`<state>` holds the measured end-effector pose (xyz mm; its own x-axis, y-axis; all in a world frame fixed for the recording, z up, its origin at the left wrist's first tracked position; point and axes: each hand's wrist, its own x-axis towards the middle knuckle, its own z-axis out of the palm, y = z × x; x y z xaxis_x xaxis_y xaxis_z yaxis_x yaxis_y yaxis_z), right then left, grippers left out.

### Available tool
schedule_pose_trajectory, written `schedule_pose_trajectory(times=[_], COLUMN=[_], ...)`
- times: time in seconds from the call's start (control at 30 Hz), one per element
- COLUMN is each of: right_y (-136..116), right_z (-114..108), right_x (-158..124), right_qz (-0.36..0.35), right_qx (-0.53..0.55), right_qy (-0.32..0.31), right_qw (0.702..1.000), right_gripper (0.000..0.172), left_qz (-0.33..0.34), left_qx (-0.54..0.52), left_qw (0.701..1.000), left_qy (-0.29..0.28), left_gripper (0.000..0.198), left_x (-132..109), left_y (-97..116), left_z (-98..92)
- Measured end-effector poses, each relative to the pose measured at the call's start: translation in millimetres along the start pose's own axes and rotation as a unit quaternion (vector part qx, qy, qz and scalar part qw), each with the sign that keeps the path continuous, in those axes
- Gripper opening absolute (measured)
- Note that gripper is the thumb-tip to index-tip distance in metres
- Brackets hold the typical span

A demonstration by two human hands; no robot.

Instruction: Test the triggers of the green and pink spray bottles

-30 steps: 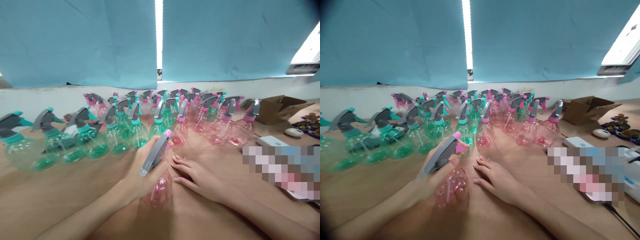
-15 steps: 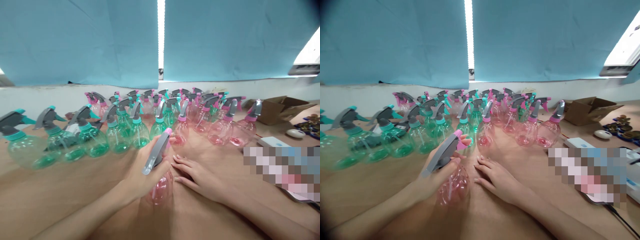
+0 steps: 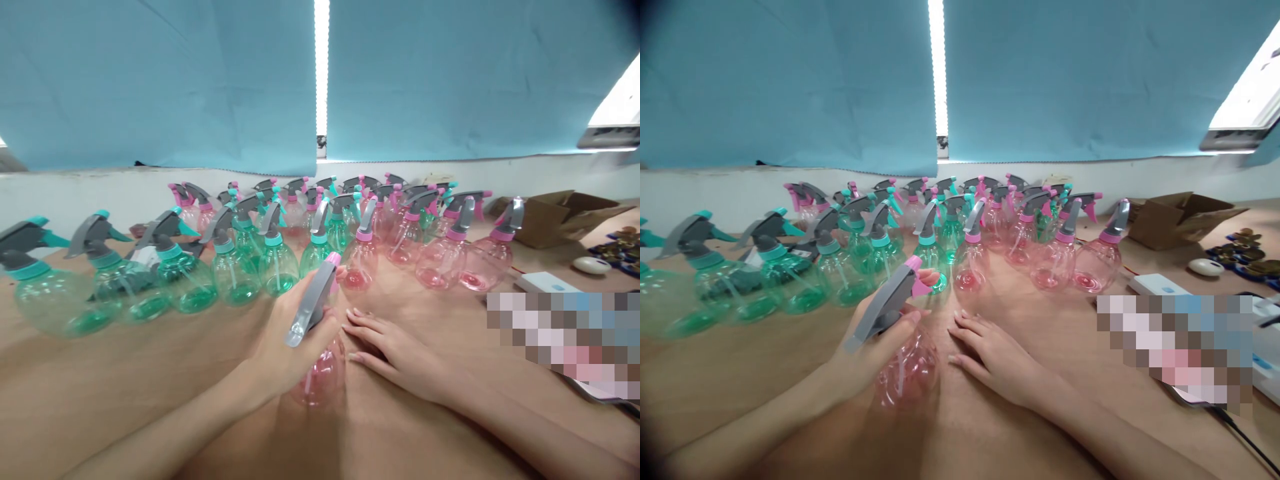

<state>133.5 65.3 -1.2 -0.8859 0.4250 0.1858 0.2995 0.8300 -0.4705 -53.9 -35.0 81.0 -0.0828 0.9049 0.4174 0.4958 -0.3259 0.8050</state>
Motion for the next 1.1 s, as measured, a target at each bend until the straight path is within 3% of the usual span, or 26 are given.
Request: schedule_pose_trajectory(times=[0.2, 1.1], right_y=[-1.0, -1.9], right_z=[-0.6, -1.6], right_x=[0.4, 0.2], right_qz=[0.002, 0.006], right_qx=[-0.002, -0.015], right_qy=[-0.004, -0.019], right_qw=[1.0, 1.0], right_gripper=[0.05, 0.052], left_qz=[0.002, 0.013], left_qx=[0.017, 0.006], left_qw=[1.0, 1.0], left_qy=[0.02, 0.009], left_gripper=[0.051, 0.053], left_x=[-0.5, 0.2], left_y=[2.9, -2.6], left_z=[0.9, 0.2])
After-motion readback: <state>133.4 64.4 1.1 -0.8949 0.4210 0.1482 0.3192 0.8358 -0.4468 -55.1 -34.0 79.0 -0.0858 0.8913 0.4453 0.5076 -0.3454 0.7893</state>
